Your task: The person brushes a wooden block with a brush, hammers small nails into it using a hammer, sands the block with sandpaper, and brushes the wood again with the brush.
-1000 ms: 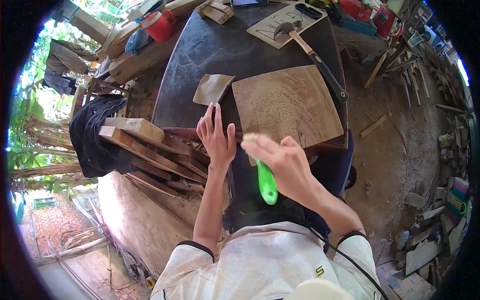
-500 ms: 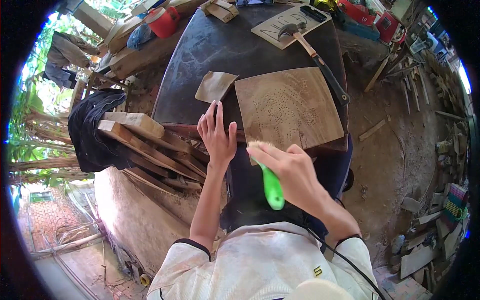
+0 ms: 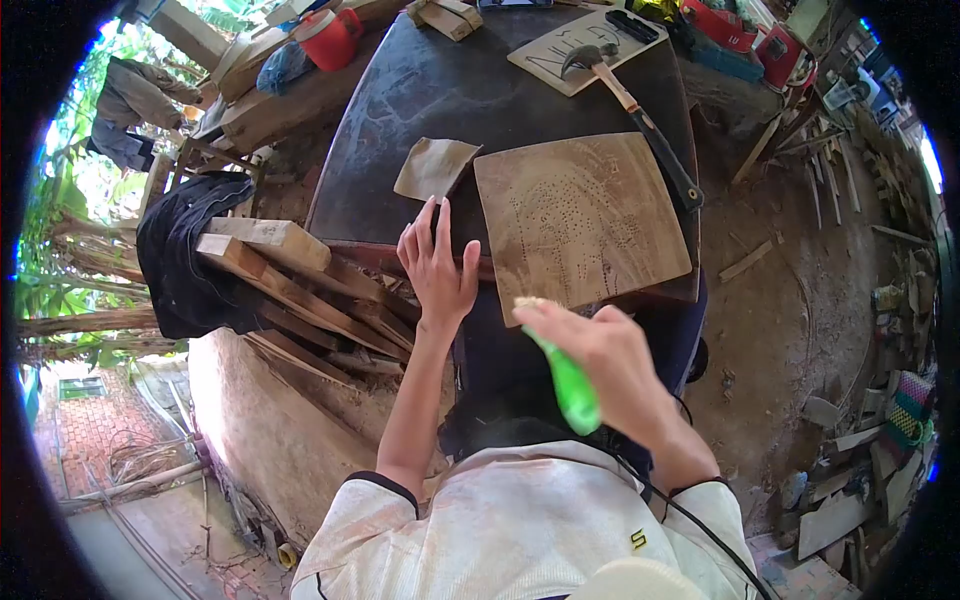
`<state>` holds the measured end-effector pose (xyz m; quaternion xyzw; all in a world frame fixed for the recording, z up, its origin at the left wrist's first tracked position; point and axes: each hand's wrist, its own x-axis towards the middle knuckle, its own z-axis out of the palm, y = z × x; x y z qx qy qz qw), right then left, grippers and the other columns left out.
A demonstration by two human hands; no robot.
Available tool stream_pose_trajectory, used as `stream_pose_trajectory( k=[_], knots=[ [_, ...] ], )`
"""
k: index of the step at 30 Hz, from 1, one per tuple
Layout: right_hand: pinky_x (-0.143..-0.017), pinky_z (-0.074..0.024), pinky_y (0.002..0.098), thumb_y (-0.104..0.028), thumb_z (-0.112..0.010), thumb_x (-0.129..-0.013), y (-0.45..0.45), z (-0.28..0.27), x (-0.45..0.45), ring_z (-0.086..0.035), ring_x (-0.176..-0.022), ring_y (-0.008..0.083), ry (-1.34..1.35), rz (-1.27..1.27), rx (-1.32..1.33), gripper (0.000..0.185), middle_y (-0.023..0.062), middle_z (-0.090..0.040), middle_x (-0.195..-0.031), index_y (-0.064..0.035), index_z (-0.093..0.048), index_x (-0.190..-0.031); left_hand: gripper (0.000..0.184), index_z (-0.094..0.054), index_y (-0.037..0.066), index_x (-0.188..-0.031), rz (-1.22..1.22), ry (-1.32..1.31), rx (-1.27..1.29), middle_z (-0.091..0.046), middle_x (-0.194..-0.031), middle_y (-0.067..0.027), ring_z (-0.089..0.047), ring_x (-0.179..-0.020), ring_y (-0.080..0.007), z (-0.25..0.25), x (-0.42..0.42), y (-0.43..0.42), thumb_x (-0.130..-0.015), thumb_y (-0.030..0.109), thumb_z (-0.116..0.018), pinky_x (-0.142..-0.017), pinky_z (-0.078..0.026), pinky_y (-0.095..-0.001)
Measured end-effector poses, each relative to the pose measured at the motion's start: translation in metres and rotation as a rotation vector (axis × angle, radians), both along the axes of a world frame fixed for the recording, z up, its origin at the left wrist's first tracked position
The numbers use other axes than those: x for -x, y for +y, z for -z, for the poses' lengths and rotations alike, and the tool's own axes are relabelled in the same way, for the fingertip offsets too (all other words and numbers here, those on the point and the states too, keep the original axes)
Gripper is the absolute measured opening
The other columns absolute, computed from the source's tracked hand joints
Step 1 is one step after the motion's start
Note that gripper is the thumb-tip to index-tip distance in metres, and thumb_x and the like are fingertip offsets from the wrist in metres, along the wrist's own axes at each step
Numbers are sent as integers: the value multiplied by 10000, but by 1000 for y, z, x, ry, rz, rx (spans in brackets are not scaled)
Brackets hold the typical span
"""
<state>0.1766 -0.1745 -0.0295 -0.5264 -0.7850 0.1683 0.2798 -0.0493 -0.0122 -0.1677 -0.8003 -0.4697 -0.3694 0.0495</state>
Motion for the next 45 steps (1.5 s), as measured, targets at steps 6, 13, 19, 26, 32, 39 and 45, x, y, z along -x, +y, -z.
stream_pose_trajectory(
  k=[6, 13, 19, 26, 32, 39, 45],
  knots=[
    [-769, -590, 408, -74, -714, -992, 13, 1, -55, -807, -857, 308, -86, 637, -26, 363, 185, -810, -1081, -112, -769, -1349, 662, -521, 4, -1606, -9, -4, 15, -532, -1609, -211, -494, -1436, -410, -1, 0, -3, -1147, 481, -501, -1221, -314, -542],
    [-815, -540, 412, -8, -722, -899, 0, 4, -10, -773, -1062, 280, 11, 176, 58, 538, 149, -787, -1259, -158, -728, -1415, 666, -528, 2, -1596, 4, -16, 38, -520, -1610, -217, -478, -1448, -412, 2, 1, -1, -1105, 449, -584, -1244, -296, -546],
    [-735, -589, 412, -53, -695, -1005, 11, 8, -69, -793, -814, 329, -100, 654, -48, 341, 153, -810, -1096, -123, -781, -1327, 661, -532, 5, -1603, -11, -15, -4, -548, -1597, -199, -503, -1423, -402, 2, 0, -2, -1159, 492, -479, -1211, -323, -528],
    [-809, -600, 421, -12, -717, -950, 5, -11, -20, -804, -948, 323, 34, 101, 126, 428, 135, -819, -1247, -125, -767, -1359, 652, -537, 2, -1595, -23, -4, 4, -552, -1597, -187, -510, -1414, -396, 2, -1, -1, -1147, 475, -533, -1207, -330, -525],
    [-718, -618, 452, -144, -679, -1054, 56, 1, -70, -817, -901, 334, -49, 539, 49, 288, 168, -814, -1080, -177, -784, -1319, 669, -534, -5, -1592, -23, -12, -7, -552, -1598, -187, -512, -1410, -401, 3, -1, 0, -1122, 466, -590, -1202, -336, -529],
    [-842, -622, 434, -95, -751, -942, 82, -9, 3, -803, -939, 336, -44, -188, 107, 356, 121, -835, -1105, -183, -823, -1279, 742, -457, -53, -1612, -25, -16, 24, -553, -1577, -227, -508, -1427, -395, 2, -1, -1, -1086, 441, -631, -1232, -326, -540],
    [-867, -633, 426, -125, -749, -959, 222, 18, -15, -801, -970, 319, -175, -44, -148, 333, 94, -832, -1135, -177, -819, -1281, 695, -466, -47, -1604, -32, -18, 15, -558, -1572, -216, -512, -1429, -389, 0, -3, -2, -1069, 358, -649, -1232, -334, -539]
  ],
)
